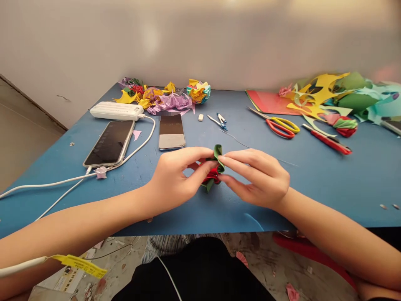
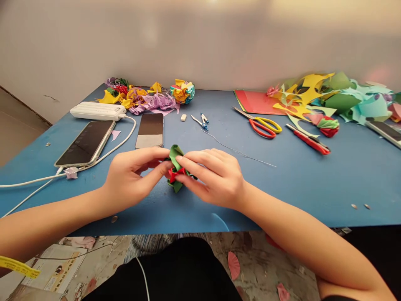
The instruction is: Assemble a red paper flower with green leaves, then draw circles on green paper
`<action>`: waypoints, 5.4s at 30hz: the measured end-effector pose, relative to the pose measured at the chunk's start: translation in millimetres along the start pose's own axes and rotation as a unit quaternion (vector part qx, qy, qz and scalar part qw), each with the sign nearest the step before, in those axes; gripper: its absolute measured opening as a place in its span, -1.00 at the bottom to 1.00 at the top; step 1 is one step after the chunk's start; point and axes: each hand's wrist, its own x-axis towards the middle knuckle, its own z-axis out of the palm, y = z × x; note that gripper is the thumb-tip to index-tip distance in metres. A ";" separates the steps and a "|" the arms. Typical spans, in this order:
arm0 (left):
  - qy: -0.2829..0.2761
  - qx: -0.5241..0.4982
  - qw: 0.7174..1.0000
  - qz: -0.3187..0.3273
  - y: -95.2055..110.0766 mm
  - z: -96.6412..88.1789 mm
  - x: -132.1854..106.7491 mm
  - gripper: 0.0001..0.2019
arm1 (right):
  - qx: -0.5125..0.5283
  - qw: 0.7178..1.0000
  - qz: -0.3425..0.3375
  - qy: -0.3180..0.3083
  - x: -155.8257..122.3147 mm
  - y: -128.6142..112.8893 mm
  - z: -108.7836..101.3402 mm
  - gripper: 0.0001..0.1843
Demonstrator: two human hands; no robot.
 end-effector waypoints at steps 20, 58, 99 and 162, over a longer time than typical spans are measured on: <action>-0.056 0.053 0.995 0.071 7.4 -10.8 4.7 -0.92 | 0.005 0.998 -0.018 0.057 -1.9 5.2 -2.1 -0.64; -0.148 0.057 0.987 -0.041 18.3 -12.9 1.8 -0.81 | 0.238 0.955 0.170 -0.047 12.2 -4.9 -7.0 -0.86; -0.191 -0.128 0.955 -0.188 15.7 -14.7 10.1 -0.81 | 0.244 0.963 0.104 -0.042 11.6 -4.6 -8.0 -0.69; -0.079 0.106 0.991 0.035 1.6 -1.8 1.6 -0.79 | 0.433 0.826 0.350 -0.089 7.3 -2.3 -12.7 -0.90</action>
